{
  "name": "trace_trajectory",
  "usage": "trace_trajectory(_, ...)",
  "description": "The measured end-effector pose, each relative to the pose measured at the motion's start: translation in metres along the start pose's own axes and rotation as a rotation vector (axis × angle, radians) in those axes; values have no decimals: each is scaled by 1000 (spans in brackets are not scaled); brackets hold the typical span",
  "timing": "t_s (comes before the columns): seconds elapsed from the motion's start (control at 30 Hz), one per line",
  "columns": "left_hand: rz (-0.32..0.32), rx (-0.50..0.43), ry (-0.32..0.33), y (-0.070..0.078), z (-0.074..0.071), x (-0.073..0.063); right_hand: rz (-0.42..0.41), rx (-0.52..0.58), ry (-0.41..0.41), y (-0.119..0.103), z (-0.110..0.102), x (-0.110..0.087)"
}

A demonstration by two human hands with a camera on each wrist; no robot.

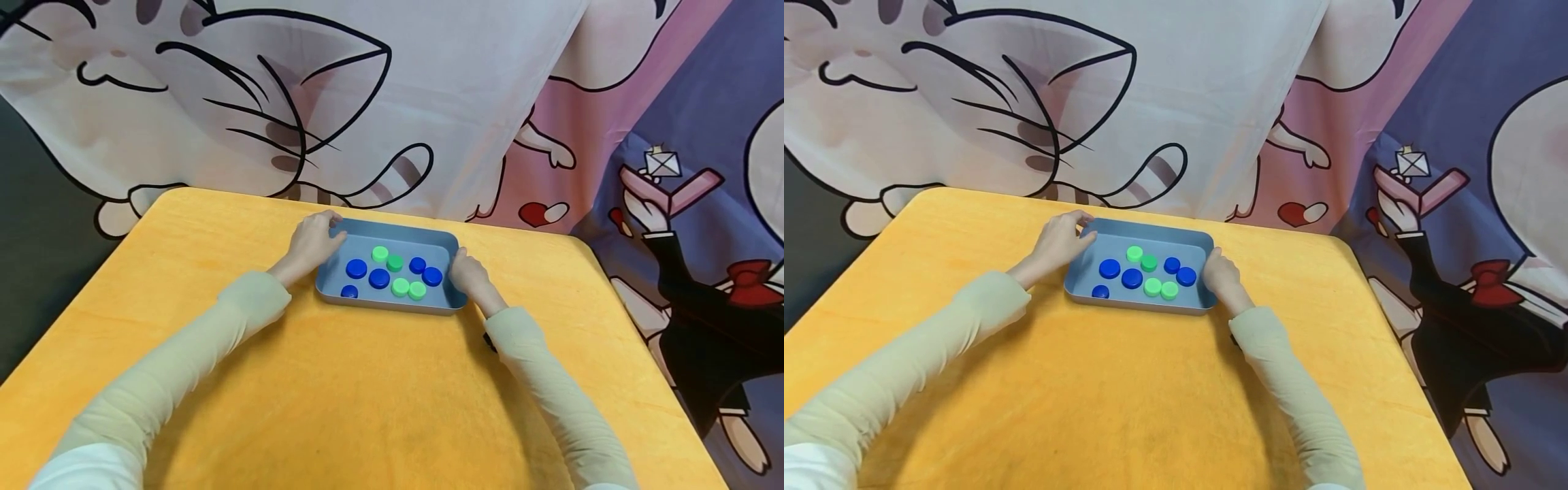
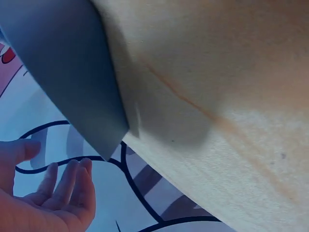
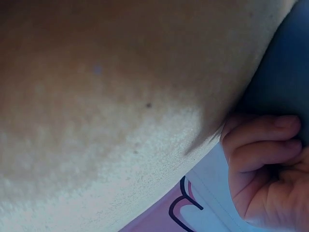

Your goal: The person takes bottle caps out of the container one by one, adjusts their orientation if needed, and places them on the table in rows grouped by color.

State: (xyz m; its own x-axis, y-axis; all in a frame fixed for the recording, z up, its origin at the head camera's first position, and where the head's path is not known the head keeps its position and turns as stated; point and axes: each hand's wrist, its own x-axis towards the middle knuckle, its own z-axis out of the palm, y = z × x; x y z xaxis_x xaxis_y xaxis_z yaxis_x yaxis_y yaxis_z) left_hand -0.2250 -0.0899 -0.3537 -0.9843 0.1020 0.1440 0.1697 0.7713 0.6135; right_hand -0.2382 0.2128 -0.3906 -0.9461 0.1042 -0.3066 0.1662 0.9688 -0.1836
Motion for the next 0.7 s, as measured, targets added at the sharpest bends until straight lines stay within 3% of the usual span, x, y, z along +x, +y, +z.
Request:
trace_trajectory(0.3,118,-8,-5,8,1,3,-4,-3,3,1,0,0)
trace_trajectory(0.7,226,-212,-75,8,1,13,-2,-16,7,-1,-1,-1)
